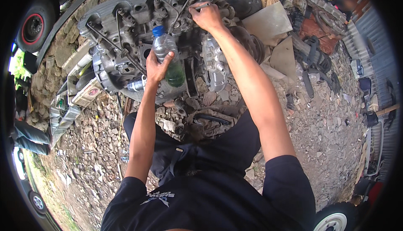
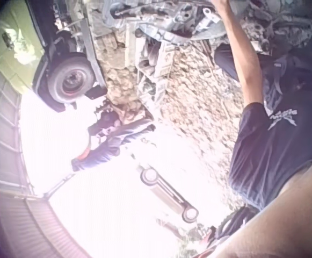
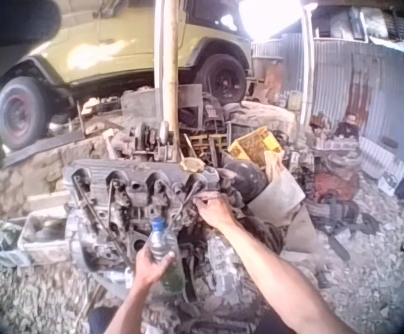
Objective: The person works on an exposed car engine resting on a tire, using a scribe and their hands to clean or manipulate various components on the engine block.
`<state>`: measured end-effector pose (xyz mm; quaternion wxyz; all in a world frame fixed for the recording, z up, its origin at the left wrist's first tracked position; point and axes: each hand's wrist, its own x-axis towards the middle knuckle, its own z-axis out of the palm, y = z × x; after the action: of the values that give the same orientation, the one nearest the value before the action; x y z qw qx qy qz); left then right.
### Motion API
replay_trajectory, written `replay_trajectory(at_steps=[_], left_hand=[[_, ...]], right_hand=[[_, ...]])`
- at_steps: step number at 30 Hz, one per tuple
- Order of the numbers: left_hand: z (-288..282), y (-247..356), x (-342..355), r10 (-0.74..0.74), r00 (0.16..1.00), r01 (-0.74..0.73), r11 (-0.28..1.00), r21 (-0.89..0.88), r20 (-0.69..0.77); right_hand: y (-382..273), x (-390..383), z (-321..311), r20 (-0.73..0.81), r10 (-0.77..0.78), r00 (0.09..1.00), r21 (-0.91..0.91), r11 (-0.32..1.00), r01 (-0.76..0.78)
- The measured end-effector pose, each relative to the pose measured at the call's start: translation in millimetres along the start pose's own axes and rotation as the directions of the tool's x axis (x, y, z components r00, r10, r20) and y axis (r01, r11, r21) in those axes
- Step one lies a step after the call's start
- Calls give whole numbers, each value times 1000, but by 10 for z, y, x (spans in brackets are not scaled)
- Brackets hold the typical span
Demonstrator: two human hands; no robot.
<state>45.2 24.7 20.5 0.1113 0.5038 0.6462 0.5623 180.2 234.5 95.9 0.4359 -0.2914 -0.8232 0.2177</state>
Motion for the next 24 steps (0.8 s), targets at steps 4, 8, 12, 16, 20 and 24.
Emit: replay_trajectory(at_steps=[4, 8, 12, 16, 20, 24], left_hand=[[-4, -51, -5, 8, 1000, -8, 1000, -14, -16], [49, -38, 26, 25, 1000, -25, 1000, 4, -2], [-2, -75, -8, 17, 1000, -17, 1000, 3, -11], [-36, -79, 13, 42, 999, -42, 999, 23, -13], [-11, -29, 7, 38, 999, -39, 999, 15, 21], [-14, -57, -3, 50, 999, -50, 999, 0, 22]], right_hand=[[1, 3, 55, 28, 59, 998, -94, 994, -56], [261, 126, -77, 82, -2, 997, -105, 994, 11], [23, 18, -97, 108, -31, 994, -166, 985, 49], [-103, 9, -159, 1, -132, 991, -99, 986, 131], [-38, -23, -209, 3, -28, 1000, -15, 999, 28], [-16, 23, -212, 133, 211, 968, 199, 951, -234]])
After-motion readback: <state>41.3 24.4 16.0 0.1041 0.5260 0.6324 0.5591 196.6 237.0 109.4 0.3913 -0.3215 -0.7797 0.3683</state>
